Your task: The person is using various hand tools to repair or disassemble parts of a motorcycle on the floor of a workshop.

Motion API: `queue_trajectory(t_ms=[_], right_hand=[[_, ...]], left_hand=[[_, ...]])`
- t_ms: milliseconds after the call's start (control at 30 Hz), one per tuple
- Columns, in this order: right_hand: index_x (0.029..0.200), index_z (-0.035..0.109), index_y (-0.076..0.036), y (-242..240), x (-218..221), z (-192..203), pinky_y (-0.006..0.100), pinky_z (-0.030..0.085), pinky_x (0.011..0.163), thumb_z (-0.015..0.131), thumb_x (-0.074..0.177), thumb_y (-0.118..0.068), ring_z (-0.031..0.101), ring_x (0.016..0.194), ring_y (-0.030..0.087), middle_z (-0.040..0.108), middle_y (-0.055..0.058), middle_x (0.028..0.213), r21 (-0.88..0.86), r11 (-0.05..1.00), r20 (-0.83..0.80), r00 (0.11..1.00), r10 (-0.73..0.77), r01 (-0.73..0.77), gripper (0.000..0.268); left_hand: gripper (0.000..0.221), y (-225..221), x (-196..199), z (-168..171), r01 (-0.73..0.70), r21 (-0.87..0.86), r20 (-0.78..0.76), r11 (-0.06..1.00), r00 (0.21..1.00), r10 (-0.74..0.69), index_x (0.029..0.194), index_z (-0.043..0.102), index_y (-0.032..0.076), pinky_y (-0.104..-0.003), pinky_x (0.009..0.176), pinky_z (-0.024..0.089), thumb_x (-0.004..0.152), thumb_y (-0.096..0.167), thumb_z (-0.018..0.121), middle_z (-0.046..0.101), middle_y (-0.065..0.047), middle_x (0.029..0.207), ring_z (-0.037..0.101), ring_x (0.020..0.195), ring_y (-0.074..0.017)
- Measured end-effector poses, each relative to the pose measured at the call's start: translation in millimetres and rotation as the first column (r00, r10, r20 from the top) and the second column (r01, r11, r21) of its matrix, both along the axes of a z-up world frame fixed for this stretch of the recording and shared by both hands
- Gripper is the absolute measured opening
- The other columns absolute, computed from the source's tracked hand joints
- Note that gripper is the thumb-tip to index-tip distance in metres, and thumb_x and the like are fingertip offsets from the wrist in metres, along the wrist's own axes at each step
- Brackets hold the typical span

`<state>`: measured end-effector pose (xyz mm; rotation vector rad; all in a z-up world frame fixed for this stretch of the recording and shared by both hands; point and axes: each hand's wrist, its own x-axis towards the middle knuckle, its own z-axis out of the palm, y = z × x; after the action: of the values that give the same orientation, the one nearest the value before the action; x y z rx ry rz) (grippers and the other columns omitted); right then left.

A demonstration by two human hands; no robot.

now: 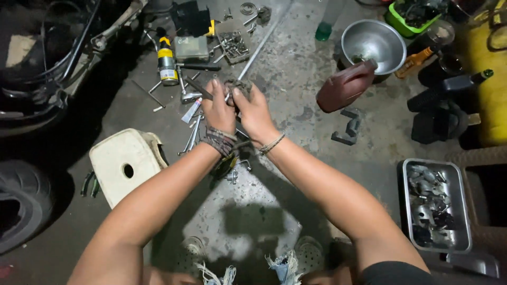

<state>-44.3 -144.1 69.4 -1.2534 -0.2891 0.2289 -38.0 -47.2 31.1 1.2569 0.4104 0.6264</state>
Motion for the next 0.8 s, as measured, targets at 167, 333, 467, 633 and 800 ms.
queue_trajectory(t_ms=[167, 333, 467, 633, 800], right_hand=[[0.096, 0.06, -0.006, -4.5, 5.6, 4.2, 0.025, 0.05, 0.059, 0.053, 0.108, -0.024, 0.059, 0.064, 0.01, 0.064, 0.002, 0.077, 0.01, 0.997, -0.097, 0.993, -0.072, 0.074, 0.023], [0.095, 0.061, -0.003, -14.6, 30.0, -3.0, 0.028, 0.052, 0.06, 0.055, 0.105, -0.033, 0.063, 0.065, 0.014, 0.064, 0.007, 0.077, -0.083, 0.97, -0.148, 0.959, -0.24, 0.229, 0.032], [0.094, 0.062, 0.001, -28.7, 59.6, -22.9, 0.033, 0.054, 0.061, 0.058, 0.1, -0.044, 0.067, 0.065, 0.018, 0.064, 0.012, 0.079, -0.191, 0.899, -0.205, 0.879, -0.43, 0.395, 0.046], [0.101, 0.051, -0.002, -63.0, 113.1, -53.8, 0.033, 0.059, 0.05, 0.055, 0.098, -0.054, 0.071, 0.052, 0.022, 0.063, 0.013, 0.071, -0.181, 0.858, -0.262, 0.817, -0.514, 0.482, 0.052], [0.108, 0.051, 0.001, -102.4, 144.2, -58.8, 0.033, 0.061, 0.049, 0.051, 0.1, -0.049, 0.07, 0.049, 0.023, 0.058, 0.01, 0.07, -0.157, 0.782, -0.29, 0.729, -0.62, 0.603, 0.05]], left_hand=[[0.039, -23.1, -9.7, -3.7, 0.031, 0.003, -0.039, 1.0, 0.999, -0.031, 0.083, 0.055, 0.009, -0.029, 0.046, 0.049, 0.105, 0.042, 0.052, 0.054, -0.01, 0.064, 0.055, 0.051, -0.0179], [0.043, -52.8, -32.6, 30.5, 0.125, 0.157, -0.123, 0.98, 0.987, -0.106, 0.079, 0.062, 0.004, -0.04, 0.072, 0.051, 0.104, 0.038, 0.052, 0.064, -0.013, 0.07, 0.059, 0.074, -0.0228], [0.044, -76.6, -43.8, 58.6, 0.161, 0.283, -0.113, 0.946, 0.985, -0.134, 0.079, 0.061, 0.002, -0.044, 0.08, 0.05, 0.107, 0.034, 0.048, 0.065, -0.025, 0.073, 0.06, 0.077, -0.0246], [0.05, -87.6, -46.9, 39.1, 0.215, 0.301, -0.066, 0.929, 0.977, -0.205, 0.075, 0.059, 0.009, -0.035, 0.068, 0.053, 0.111, 0.041, 0.044, 0.063, -0.015, 0.063, 0.065, 0.064, -0.0218], [0.049, -87.5, -63.4, 39.8, 0.375, 0.397, -0.044, 0.838, 0.92, -0.39, 0.069, 0.046, 0.013, -0.024, 0.053, 0.042, 0.112, 0.037, 0.045, 0.047, -0.013, 0.049, 0.055, 0.05, -0.0146]])
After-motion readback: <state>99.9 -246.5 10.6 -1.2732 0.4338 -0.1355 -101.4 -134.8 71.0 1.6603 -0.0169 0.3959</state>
